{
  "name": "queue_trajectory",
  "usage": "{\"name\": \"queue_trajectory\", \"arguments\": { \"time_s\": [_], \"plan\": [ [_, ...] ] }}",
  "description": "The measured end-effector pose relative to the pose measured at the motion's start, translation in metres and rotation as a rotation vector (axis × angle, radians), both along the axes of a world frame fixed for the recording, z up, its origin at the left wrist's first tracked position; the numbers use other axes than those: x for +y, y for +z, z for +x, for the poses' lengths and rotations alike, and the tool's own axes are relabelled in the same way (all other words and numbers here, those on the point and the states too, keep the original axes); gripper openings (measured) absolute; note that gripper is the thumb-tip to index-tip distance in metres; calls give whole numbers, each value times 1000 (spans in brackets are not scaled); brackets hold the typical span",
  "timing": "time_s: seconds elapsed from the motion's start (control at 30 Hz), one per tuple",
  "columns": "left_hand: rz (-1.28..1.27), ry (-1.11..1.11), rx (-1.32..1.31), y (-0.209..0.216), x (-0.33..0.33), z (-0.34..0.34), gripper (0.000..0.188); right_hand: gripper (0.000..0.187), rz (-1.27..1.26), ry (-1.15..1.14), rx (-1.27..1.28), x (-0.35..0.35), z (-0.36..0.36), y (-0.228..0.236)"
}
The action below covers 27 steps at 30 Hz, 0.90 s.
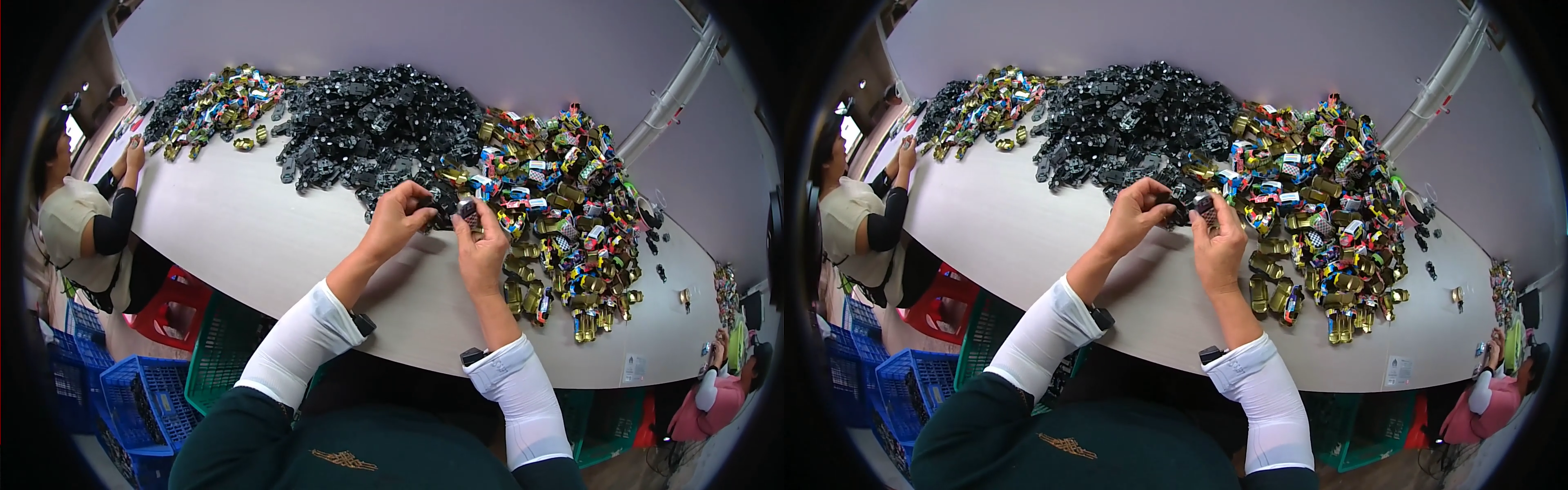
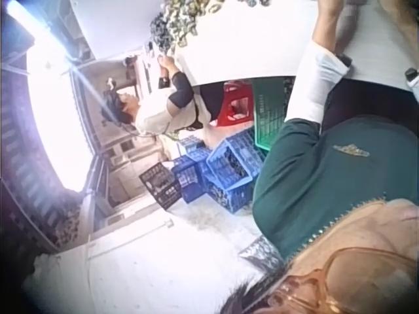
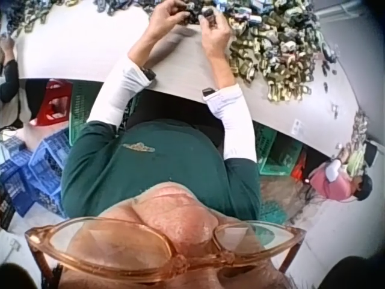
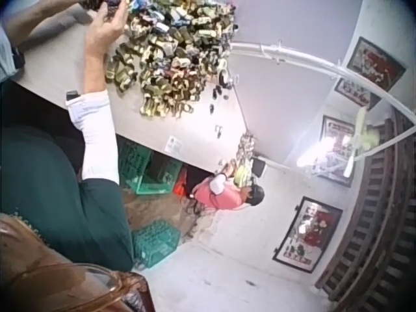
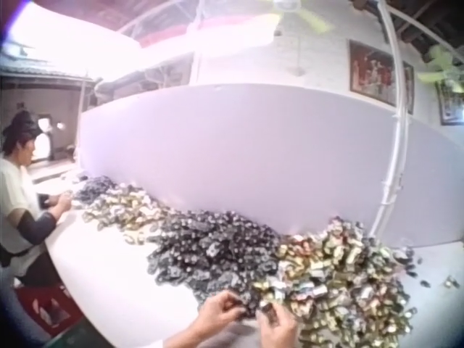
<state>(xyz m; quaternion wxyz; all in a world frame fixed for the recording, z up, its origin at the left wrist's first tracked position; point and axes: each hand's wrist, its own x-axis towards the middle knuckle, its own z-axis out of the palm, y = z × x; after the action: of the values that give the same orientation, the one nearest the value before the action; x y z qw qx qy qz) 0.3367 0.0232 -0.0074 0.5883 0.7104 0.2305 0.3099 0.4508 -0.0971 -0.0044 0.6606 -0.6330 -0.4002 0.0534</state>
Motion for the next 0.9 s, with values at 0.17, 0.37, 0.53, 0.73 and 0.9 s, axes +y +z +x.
{"name": "queue_trajectory", "arguments": {
  "time_s": [0.17, 0.37, 0.53, 0.73, 0.9],
  "plan": [
    [-357, -72, -209, -1, -8, 6, 29, 31, -73, 69, -116, 0, -4, -1],
    [-573, -215, -286, 0, -14, 6, 26, 29, -60, 2, -31, 1, -5, -2],
    [-286, -61, -224, -6, -12, 8, 18, 29, 9, -171, -423, -5, 4, 7],
    [-102, 31, -137, 7, -20, 7, 17, 34, -91, -71, -443, -6, -8, 8],
    [46, 40, -55, 9, -21, 4, 22, 33, -135, -63, -462, -4, -5, 3]
  ]
}}
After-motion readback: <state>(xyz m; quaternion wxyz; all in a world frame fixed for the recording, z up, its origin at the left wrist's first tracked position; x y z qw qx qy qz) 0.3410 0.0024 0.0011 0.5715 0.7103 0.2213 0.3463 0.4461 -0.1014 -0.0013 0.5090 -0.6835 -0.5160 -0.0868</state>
